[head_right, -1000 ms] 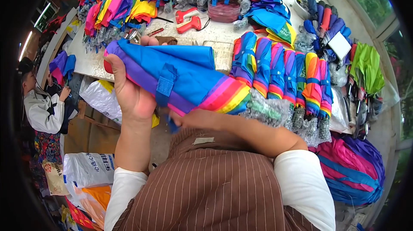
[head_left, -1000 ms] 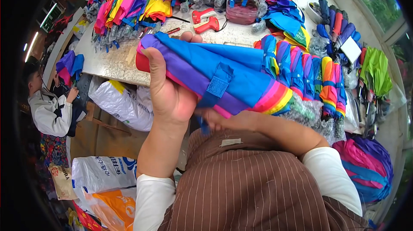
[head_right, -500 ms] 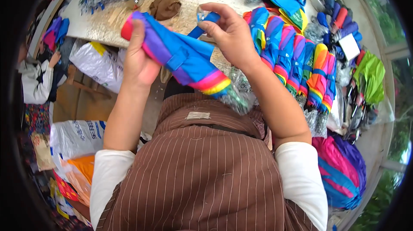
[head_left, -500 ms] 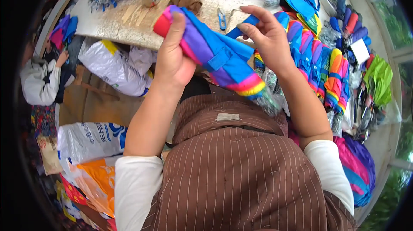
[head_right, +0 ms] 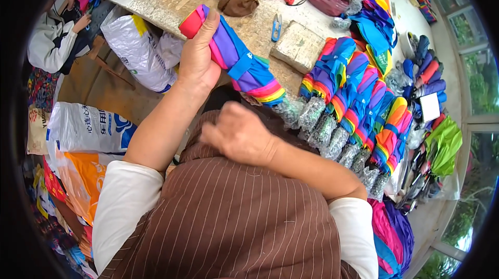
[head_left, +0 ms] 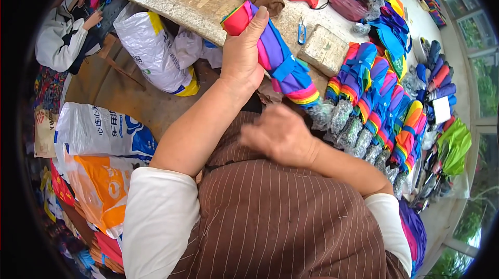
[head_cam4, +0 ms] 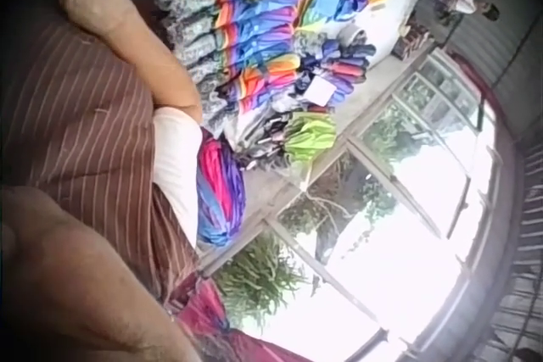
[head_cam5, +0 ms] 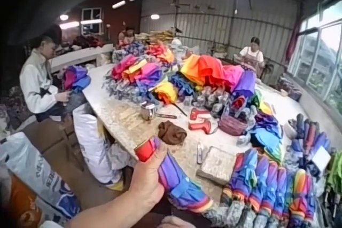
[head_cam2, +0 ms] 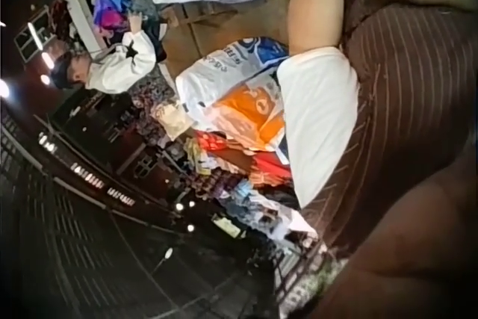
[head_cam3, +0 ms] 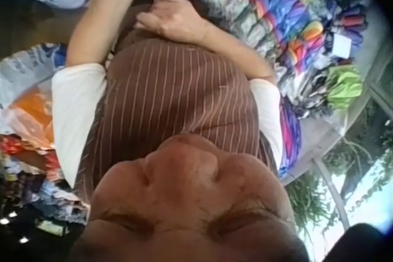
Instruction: Folding rainbow umbrellas and inserting them into plastic sleeves.
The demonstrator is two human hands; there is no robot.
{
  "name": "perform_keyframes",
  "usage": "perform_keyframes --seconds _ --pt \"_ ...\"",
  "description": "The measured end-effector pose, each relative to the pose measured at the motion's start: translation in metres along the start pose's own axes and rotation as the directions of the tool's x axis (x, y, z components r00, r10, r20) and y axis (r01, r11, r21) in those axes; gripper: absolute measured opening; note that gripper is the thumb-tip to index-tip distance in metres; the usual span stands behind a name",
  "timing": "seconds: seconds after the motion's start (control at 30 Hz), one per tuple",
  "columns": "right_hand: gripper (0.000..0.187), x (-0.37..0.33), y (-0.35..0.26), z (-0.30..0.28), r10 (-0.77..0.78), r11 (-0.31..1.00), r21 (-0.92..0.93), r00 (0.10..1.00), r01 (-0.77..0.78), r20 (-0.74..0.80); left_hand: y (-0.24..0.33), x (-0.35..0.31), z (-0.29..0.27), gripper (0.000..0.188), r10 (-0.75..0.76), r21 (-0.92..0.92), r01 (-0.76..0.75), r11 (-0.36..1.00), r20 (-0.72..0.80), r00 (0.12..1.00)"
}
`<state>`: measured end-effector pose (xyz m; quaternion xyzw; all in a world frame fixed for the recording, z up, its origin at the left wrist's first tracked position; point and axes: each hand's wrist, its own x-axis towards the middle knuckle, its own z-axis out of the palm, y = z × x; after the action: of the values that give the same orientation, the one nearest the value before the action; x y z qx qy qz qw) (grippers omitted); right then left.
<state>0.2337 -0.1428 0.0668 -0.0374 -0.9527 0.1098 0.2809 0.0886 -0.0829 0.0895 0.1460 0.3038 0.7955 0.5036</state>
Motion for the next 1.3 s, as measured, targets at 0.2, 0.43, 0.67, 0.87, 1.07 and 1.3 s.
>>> perform_keyframes --seconds 0.2,0.43,0.67,0.87,1.07,1.3 --pt "0.079 0.024 0.05 -0.098 0.412 0.898 0.02 0.822 -0.44 -0.394 0.022 -0.024 0.041 0.021 0.068 0.053 -0.082 0.995 0.223 0.973" --pt "0.078 0.025 0.077 -0.1 0.132 -0.121 0.92 0.913 -0.372 0.387 0.044 -0.027 0.096 0.037 0.014 -0.017 -0.001 1.0 0.779 0.627" --pt "0.075 0.035 0.078 -0.078 0.647 0.59 0.662 0.761 -0.462 -0.045 0.039 0.009 0.097 0.028 0.092 0.458 -0.29 0.84 0.408 0.908" --pt "0.036 -0.002 0.104 -0.13 0.66 0.751 0.058 0.749 -0.658 -0.05 0.049 0.0 0.076 0.038 -0.256 0.681 -0.465 0.566 0.681 0.686" --pt "0.031 0.008 0.092 -0.161 0.337 0.892 0.362 0.931 -0.269 -0.139 0.033 -0.002 0.077 0.034 -0.547 0.743 -0.398 0.539 0.667 0.506" --pt "0.023 -0.015 0.115 -0.144 0.43 0.787 0.549 0.888 -0.282 -0.161 0.003 0.002 0.083 0.042 -0.611 0.863 -0.265 0.43 0.494 0.619"
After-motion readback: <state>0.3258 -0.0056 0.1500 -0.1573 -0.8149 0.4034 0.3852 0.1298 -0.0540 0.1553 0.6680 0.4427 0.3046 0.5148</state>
